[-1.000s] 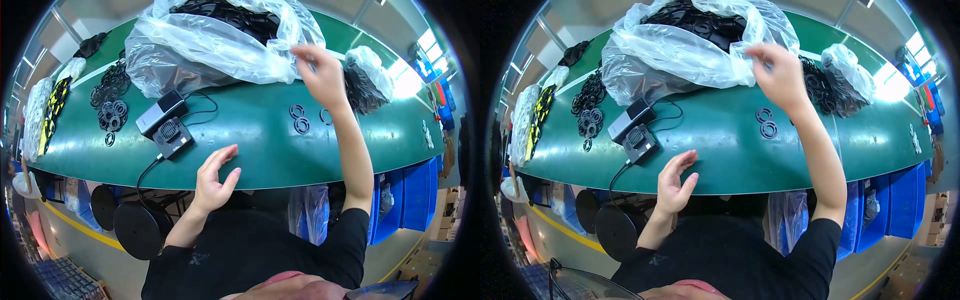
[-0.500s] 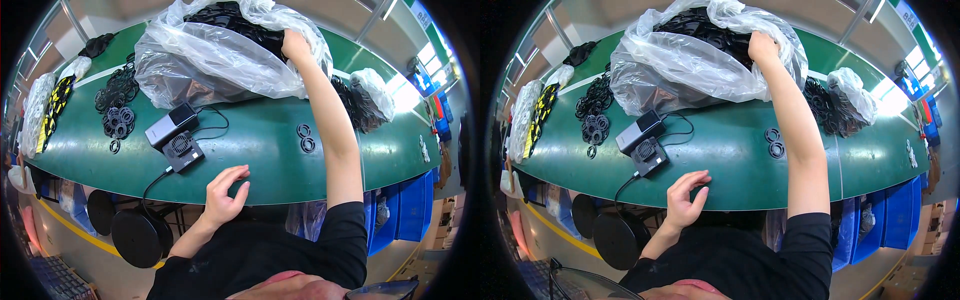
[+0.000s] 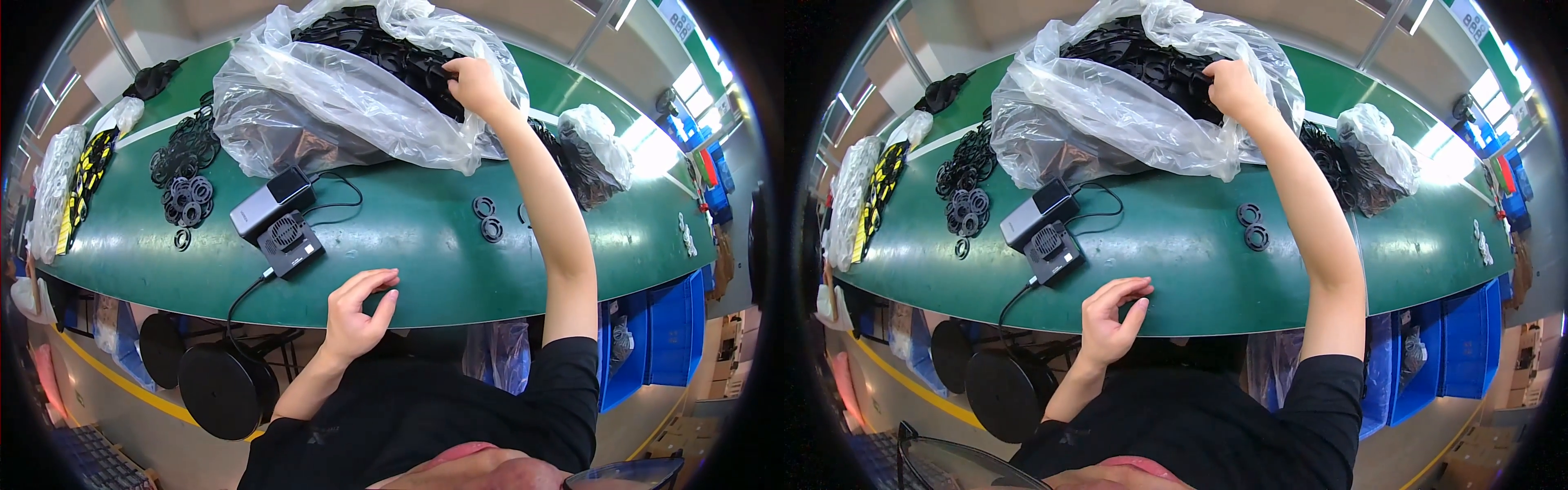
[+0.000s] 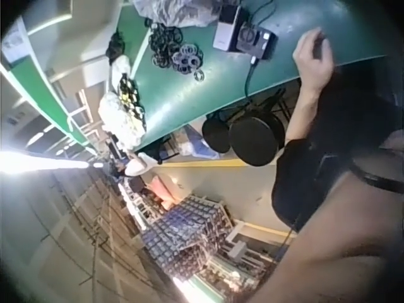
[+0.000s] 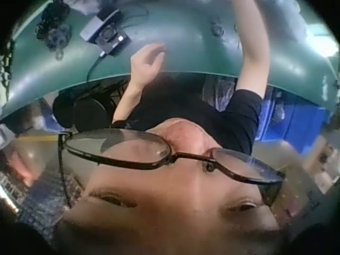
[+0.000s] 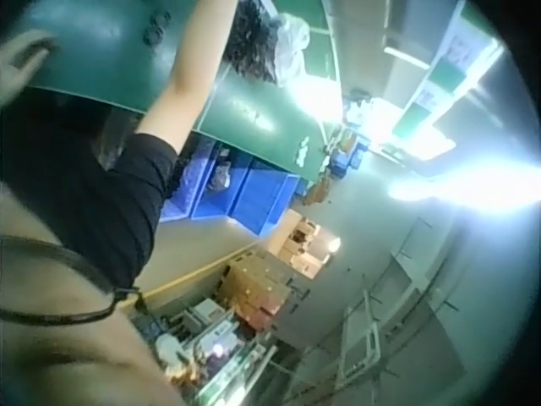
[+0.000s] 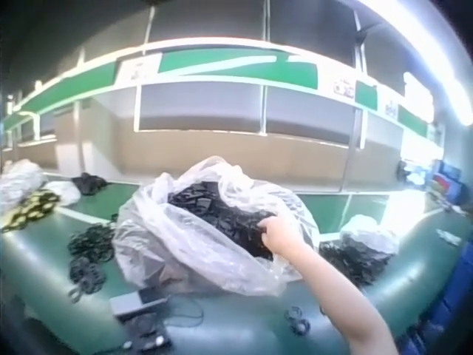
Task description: The person assembles black plastic circular components and rings by hand at a workstation.
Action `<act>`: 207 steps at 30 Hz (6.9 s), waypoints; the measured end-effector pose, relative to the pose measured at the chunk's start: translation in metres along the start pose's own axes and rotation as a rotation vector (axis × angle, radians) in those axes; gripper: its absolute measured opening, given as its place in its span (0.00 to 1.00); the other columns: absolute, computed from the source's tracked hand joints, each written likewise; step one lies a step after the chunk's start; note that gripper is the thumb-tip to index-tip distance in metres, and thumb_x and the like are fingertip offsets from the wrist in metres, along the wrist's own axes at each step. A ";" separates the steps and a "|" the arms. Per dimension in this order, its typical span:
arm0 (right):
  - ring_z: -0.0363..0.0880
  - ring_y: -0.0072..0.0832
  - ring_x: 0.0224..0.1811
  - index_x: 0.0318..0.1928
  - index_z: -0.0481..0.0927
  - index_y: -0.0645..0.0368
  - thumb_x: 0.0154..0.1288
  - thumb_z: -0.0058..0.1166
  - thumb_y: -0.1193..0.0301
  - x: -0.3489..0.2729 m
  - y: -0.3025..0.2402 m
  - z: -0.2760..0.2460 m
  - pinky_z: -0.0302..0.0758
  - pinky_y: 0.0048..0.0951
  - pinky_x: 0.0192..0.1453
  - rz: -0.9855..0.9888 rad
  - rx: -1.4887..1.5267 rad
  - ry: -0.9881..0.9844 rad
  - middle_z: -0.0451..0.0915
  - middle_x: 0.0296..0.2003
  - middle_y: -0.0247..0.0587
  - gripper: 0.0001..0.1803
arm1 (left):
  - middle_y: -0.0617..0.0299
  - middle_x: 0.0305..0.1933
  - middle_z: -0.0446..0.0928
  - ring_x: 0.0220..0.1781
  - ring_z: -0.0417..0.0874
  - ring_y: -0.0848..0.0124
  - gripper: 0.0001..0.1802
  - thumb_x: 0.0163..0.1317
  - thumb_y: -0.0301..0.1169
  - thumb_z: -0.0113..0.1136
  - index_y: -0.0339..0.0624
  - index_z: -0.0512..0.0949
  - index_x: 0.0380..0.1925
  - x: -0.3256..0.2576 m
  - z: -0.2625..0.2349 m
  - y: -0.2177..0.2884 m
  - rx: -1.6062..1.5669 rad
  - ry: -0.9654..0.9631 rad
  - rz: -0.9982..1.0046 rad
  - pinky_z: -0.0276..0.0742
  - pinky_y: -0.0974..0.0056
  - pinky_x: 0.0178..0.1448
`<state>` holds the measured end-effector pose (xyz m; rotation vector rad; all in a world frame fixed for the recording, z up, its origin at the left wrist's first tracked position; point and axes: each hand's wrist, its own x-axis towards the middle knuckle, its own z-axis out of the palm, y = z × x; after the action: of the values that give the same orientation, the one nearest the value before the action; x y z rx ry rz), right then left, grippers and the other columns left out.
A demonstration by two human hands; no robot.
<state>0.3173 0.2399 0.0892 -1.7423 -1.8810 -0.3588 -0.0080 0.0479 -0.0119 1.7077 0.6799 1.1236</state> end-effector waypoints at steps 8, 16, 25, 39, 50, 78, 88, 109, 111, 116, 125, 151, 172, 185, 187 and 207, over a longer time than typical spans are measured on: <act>0.80 0.39 0.43 0.34 0.83 0.59 0.48 0.51 0.83 -0.056 -0.064 -0.052 0.75 0.31 0.48 -0.174 0.211 0.399 0.81 0.40 0.44 0.12 | 0.51 0.40 0.79 0.41 0.83 0.67 0.12 0.52 0.17 0.58 0.30 0.78 0.40 -0.006 0.000 0.004 -0.042 -0.006 -0.054 0.78 0.68 0.46; 0.74 0.50 0.53 0.32 0.81 0.61 0.40 0.54 0.86 -0.184 -0.141 -0.098 0.74 0.42 0.52 -0.493 0.616 0.040 0.76 0.46 0.49 0.14 | 0.51 0.53 0.73 0.50 0.78 0.65 0.19 0.63 0.21 0.49 0.30 0.67 0.55 -0.002 -0.004 0.007 -0.855 -0.081 -0.351 0.73 0.63 0.57; 0.75 0.39 0.53 0.45 0.79 0.62 0.50 0.52 0.87 -0.253 -0.142 -0.102 0.74 0.35 0.54 0.019 0.747 -0.098 0.74 0.52 0.52 0.20 | 0.56 0.44 0.78 0.45 0.79 0.74 0.20 0.58 0.20 0.58 0.30 0.69 0.52 0.014 0.027 0.015 -0.822 -0.170 -0.460 0.75 0.70 0.52; 0.80 0.40 0.32 0.37 0.79 0.68 0.45 0.61 0.80 -0.266 -0.175 -0.059 0.78 0.32 0.35 0.003 0.268 0.178 0.80 0.34 0.47 0.15 | 0.53 0.55 0.71 0.55 0.73 0.68 0.26 0.59 0.28 0.61 0.29 0.66 0.55 0.001 0.050 0.012 -0.619 -0.100 -0.253 0.70 0.66 0.58; 0.76 0.33 0.24 0.35 0.81 0.64 0.53 0.62 0.70 -0.253 -0.059 -0.062 0.73 0.30 0.31 0.474 0.153 0.045 0.78 0.28 0.44 0.11 | 0.54 0.42 0.79 0.41 0.80 0.73 0.15 0.65 0.26 0.51 0.37 0.66 0.51 0.020 0.026 0.000 -0.857 0.015 -0.503 0.78 0.67 0.45; 0.70 0.17 0.18 0.35 0.82 0.64 0.49 0.65 0.77 -0.243 -0.156 -0.049 0.67 0.18 0.21 0.340 0.635 0.088 0.76 0.30 0.38 0.11 | 0.56 0.47 0.77 0.47 0.78 0.75 0.19 0.64 0.23 0.51 0.30 0.66 0.55 0.015 0.032 0.003 -0.852 -0.206 -0.546 0.73 0.71 0.53; 0.77 0.20 0.29 0.37 0.82 0.64 0.55 0.61 0.76 -0.243 -0.108 -0.075 0.73 0.20 0.34 0.454 0.766 -0.062 0.80 0.31 0.38 0.09 | 0.56 0.46 0.79 0.44 0.79 0.77 0.17 0.65 0.24 0.51 0.30 0.68 0.53 0.013 0.030 0.002 -0.713 -0.234 -0.491 0.74 0.73 0.48; 0.66 0.16 0.24 0.40 0.82 0.64 0.45 0.69 0.70 -0.275 -0.039 -0.112 0.66 0.19 0.29 0.522 0.324 -0.311 0.73 0.25 0.33 0.20 | 0.54 0.45 0.80 0.36 0.78 0.82 0.18 0.64 0.26 0.52 0.32 0.68 0.54 0.013 0.032 -0.001 -0.697 -0.175 -0.546 0.71 0.79 0.33; 0.67 0.16 0.24 0.39 0.82 0.64 0.45 0.68 0.72 -0.276 -0.037 -0.116 0.67 0.18 0.30 0.593 0.520 -0.348 0.73 0.25 0.33 0.18 | 0.54 0.45 0.80 0.36 0.78 0.82 0.18 0.64 0.26 0.52 0.32 0.68 0.54 0.014 0.032 0.000 -0.696 -0.178 -0.539 0.70 0.79 0.33; 0.75 0.31 0.36 0.46 0.79 0.57 0.47 0.64 0.74 -0.269 -0.035 -0.114 0.74 0.26 0.36 0.375 0.297 -0.138 0.78 0.37 0.38 0.22 | 0.54 0.45 0.80 0.36 0.79 0.81 0.18 0.64 0.26 0.52 0.32 0.69 0.53 0.014 0.033 0.002 -0.714 -0.156 -0.561 0.71 0.79 0.33; 0.75 0.40 0.44 0.48 0.76 0.61 0.41 0.70 0.62 -0.269 -0.062 -0.095 0.74 0.36 0.45 0.432 0.194 -0.235 0.76 0.38 0.43 0.32 | 0.54 0.46 0.79 0.40 0.80 0.77 0.19 0.64 0.25 0.52 0.32 0.68 0.55 0.014 0.029 0.000 -0.777 -0.181 -0.556 0.75 0.76 0.37; 0.81 0.32 0.41 0.47 0.76 0.66 0.41 0.69 0.75 -0.262 -0.128 -0.087 0.77 0.28 0.44 0.348 0.616 0.042 0.81 0.39 0.47 0.28 | 0.59 0.42 0.80 0.36 0.80 0.79 0.20 0.65 0.28 0.53 0.31 0.68 0.55 0.022 0.035 0.012 -0.755 -0.205 -0.661 0.74 0.77 0.36; 0.77 0.40 0.41 0.49 0.76 0.67 0.41 0.70 0.75 -0.252 -0.159 -0.057 0.75 0.33 0.45 0.107 0.460 0.081 0.80 0.41 0.46 0.30 | 0.57 0.52 0.76 0.42 0.78 0.79 0.21 0.68 0.29 0.44 0.31 0.66 0.59 0.017 0.025 0.002 -0.769 -0.274 -0.646 0.74 0.76 0.37; 0.76 0.42 0.41 0.46 0.77 0.68 0.39 0.69 0.75 -0.257 -0.162 -0.056 0.76 0.34 0.44 0.057 0.328 0.128 0.79 0.41 0.47 0.28 | 0.58 0.51 0.76 0.41 0.76 0.82 0.20 0.66 0.28 0.49 0.31 0.68 0.57 0.016 0.028 0.004 -0.737 -0.302 -0.601 0.73 0.79 0.38; 0.76 0.42 0.41 0.45 0.77 0.68 0.39 0.69 0.75 -0.258 -0.160 -0.054 0.75 0.34 0.44 -0.009 0.339 0.155 0.79 0.42 0.47 0.27 | 0.59 0.50 0.77 0.40 0.77 0.82 0.20 0.66 0.28 0.50 0.31 0.69 0.56 0.016 0.029 0.008 -0.714 -0.301 -0.586 0.73 0.78 0.38; 0.77 0.20 0.30 0.35 0.81 0.68 0.55 0.58 0.79 -0.240 -0.141 -0.071 0.71 0.18 0.33 0.514 0.999 -0.334 0.78 0.28 0.38 0.06 | 0.67 0.18 0.71 0.23 0.63 0.84 0.10 0.64 0.29 0.52 0.32 0.79 0.35 0.006 0.041 0.002 -0.330 -0.246 -0.326 0.61 0.71 0.24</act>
<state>0.1977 -0.0163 0.0379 -1.4833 -1.3109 0.9543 0.0313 0.0354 -0.0129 1.3656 0.5573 0.7360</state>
